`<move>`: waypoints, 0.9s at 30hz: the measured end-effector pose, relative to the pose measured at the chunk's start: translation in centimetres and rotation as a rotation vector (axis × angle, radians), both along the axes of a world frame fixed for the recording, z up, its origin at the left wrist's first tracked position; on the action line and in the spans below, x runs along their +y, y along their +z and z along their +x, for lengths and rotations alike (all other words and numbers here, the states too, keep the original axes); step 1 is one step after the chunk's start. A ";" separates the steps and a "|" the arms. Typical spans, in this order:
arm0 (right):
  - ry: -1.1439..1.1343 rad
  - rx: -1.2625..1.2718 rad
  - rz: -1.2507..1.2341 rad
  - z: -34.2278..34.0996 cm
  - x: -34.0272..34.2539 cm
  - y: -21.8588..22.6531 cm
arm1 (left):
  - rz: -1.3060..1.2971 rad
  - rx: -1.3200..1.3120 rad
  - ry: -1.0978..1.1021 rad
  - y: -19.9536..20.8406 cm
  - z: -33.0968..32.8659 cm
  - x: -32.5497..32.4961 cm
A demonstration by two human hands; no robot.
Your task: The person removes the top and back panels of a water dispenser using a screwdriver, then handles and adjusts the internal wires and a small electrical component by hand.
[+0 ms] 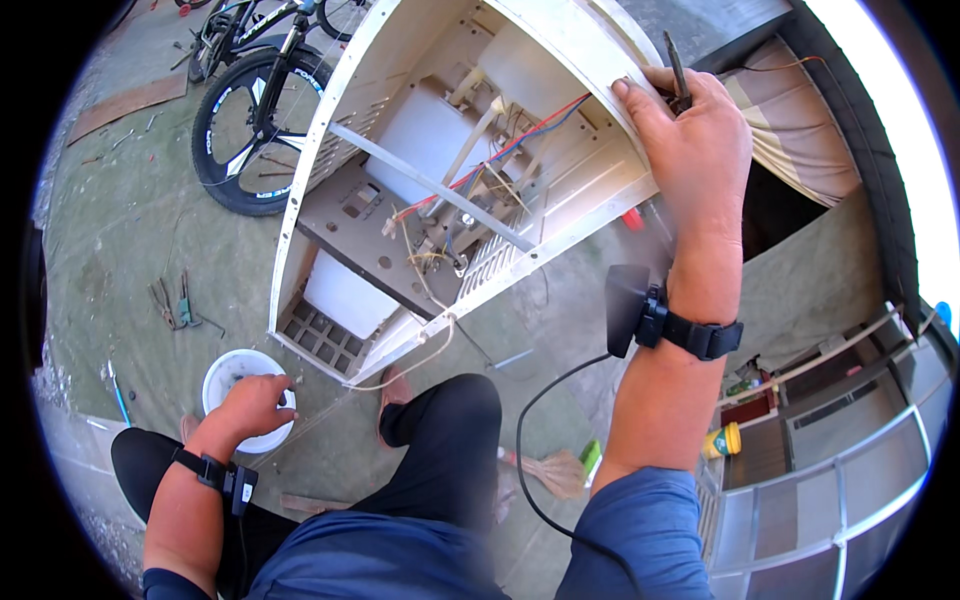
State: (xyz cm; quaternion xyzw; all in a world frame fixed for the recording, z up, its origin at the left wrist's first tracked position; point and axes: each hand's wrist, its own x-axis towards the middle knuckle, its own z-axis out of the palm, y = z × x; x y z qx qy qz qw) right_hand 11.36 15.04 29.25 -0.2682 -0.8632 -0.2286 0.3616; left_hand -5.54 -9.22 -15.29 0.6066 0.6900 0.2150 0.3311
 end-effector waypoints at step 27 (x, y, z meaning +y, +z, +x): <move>-0.006 0.045 0.002 -0.2 0.1 -0.2 | -0.026 0.004 -0.010 0.4 0.0 0.1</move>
